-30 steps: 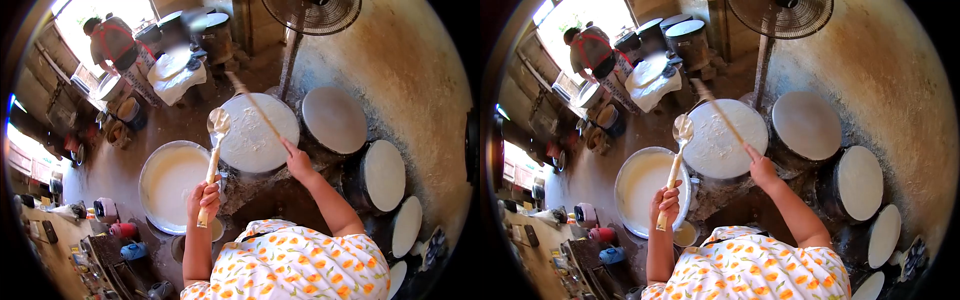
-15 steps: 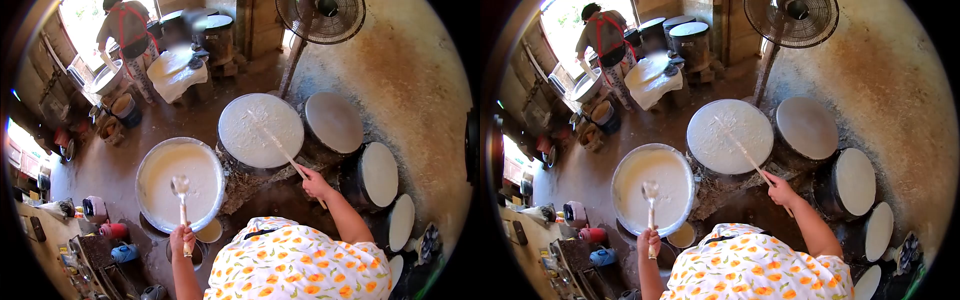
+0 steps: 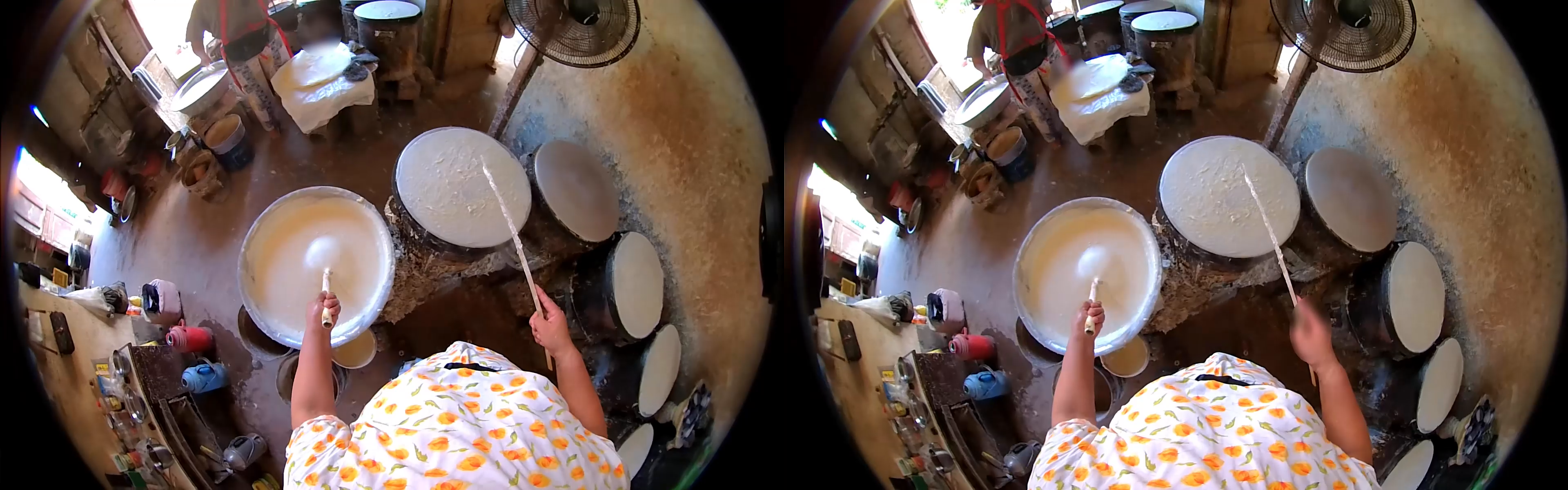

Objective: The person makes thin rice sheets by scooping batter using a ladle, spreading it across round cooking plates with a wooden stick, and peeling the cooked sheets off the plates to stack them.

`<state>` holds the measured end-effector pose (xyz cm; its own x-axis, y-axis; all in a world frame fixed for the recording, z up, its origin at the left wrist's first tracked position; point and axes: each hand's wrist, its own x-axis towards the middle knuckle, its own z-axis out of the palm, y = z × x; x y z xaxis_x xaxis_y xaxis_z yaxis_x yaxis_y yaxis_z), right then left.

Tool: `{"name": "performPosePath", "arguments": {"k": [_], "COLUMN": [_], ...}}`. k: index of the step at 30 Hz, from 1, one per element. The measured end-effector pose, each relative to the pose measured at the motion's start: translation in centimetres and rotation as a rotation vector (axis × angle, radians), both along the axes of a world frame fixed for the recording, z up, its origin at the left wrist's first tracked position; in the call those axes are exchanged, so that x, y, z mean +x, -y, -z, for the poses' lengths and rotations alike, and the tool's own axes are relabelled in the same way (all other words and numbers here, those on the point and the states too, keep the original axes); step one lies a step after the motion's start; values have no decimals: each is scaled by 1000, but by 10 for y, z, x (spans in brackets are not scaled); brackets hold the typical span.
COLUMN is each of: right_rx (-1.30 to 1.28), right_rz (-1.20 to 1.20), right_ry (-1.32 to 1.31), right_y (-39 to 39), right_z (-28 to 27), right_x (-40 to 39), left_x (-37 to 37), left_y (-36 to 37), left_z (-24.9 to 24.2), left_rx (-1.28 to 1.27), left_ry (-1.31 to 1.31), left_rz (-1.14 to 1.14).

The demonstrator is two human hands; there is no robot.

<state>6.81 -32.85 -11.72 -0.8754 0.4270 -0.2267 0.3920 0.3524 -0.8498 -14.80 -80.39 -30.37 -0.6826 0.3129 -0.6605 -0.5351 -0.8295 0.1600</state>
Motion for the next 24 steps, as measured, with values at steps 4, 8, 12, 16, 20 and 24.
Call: {"name": "performPosePath", "arguments": {"k": [4, 8, 12, 16, 20, 24], "right_rx": [-400, -428, -421, -405, -347, -281], "right_rz": [26, -92, -191, -257, -308, -358], "right_ry": [77, -15, -39, -33, -75, -132], "right_y": [6, -3, -11, -10, 0, 12], "right_z": [-29, -10, 5, 15, 18, 17], "right_x": [-14, -28, -42, -53, -65, -72], "left_x": [31, 71, 106, 128, 141, 143], "left_y": [8, 1, 5, 8, -2, 4], "left_z": [-90, -208, -290, -362, -436, -423], "left_rx": [28, -118, -306, -625, -880, -874], "left_ry": [-239, -377, -532, -656, -798, -784], "left_rz": [38, -16, -7, -26, -114, -123]}}
